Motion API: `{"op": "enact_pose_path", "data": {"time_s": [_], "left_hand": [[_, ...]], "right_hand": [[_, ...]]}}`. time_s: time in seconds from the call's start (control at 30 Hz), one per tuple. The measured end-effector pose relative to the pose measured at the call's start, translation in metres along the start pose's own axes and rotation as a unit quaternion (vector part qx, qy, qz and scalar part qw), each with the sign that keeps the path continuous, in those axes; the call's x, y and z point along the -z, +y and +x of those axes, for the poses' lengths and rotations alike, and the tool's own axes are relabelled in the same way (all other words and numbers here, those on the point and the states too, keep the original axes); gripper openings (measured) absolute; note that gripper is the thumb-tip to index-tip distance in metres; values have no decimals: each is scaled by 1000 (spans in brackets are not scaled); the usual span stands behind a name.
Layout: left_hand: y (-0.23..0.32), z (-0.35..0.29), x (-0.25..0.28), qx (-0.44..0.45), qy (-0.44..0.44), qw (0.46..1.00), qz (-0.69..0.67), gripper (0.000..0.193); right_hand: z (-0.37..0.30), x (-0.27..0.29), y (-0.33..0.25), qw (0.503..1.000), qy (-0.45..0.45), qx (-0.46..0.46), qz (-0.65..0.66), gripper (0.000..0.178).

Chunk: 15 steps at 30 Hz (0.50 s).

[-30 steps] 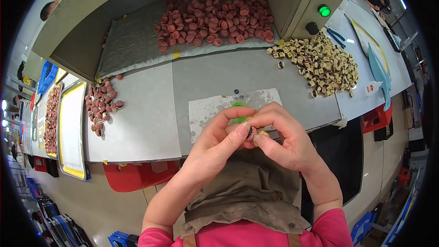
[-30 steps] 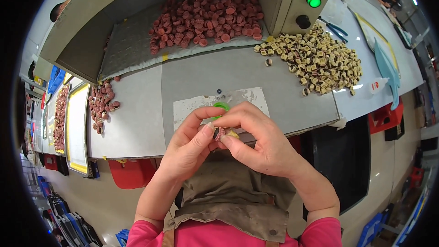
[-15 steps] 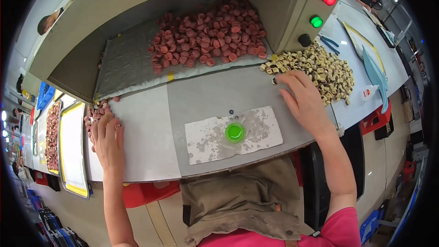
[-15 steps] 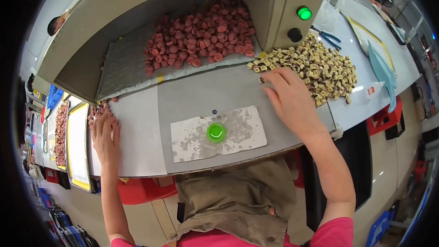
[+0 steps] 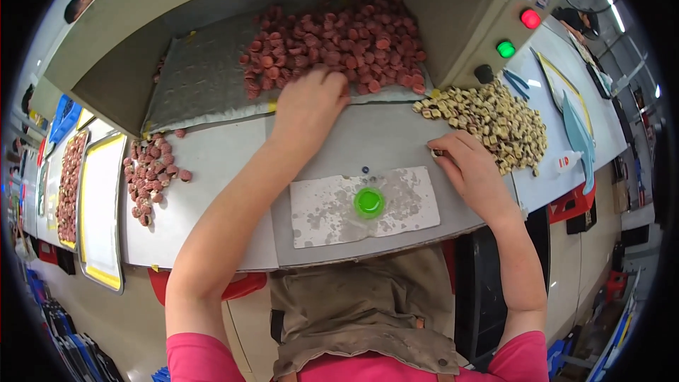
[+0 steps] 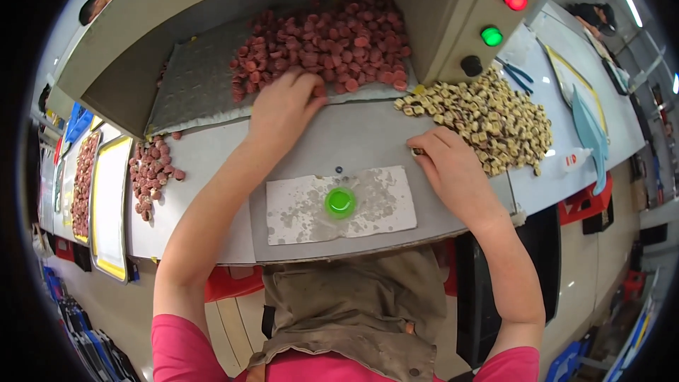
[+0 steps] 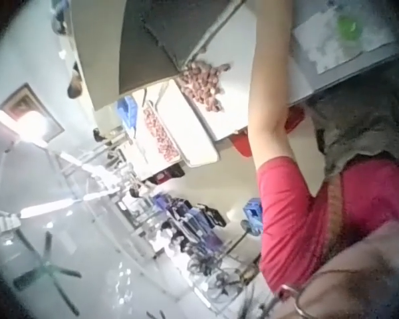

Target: Assembling small two-part plastic components by hand on a factory workbench.

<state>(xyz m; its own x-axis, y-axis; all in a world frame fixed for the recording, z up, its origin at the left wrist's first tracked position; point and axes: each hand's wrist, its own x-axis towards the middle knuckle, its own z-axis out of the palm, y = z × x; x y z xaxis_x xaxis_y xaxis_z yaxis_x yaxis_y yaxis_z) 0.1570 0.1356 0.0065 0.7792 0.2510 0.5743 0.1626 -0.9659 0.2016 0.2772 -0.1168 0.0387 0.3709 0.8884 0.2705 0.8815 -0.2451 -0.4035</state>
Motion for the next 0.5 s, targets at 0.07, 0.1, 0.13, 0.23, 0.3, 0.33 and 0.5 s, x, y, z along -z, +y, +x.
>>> {"op": "enact_pose_path", "data": {"time_s": [0.07, 0.1, 0.13, 0.23, 0.3, 0.33, 0.5], "left_hand": [[4, -3, 1, 10, 0, 999, -42, 23], [4, -4, 7, 23, 4, 997, -74, 23], [4, -5, 12, 37, 7, 994, -104, 22], [14, -26, 31, 184, -23, 931, -315, 21], [15, -49, 48, 249, -36, 881, -400, 22], [20, -59, 54, 315, -47, 817, -480, 22], [53, -99, 84, 434, -37, 685, -584, 26]], "right_hand": [[-9, 3, 4, 1000, -12, -4, 24, 20], [-13, 4, 6, 1000, -9, -11, 23, 20], [-17, 5, 8, 999, 0, -19, 32, 20], [-24, 6, 12, 998, 23, -36, 54, 20], [-28, 9, 14, 999, 30, -10, 37, 20], [-31, 10, 16, 999, 34, 2, 27, 21], [-30, 1, 19, 999, 42, 31, -7, 21]]}}
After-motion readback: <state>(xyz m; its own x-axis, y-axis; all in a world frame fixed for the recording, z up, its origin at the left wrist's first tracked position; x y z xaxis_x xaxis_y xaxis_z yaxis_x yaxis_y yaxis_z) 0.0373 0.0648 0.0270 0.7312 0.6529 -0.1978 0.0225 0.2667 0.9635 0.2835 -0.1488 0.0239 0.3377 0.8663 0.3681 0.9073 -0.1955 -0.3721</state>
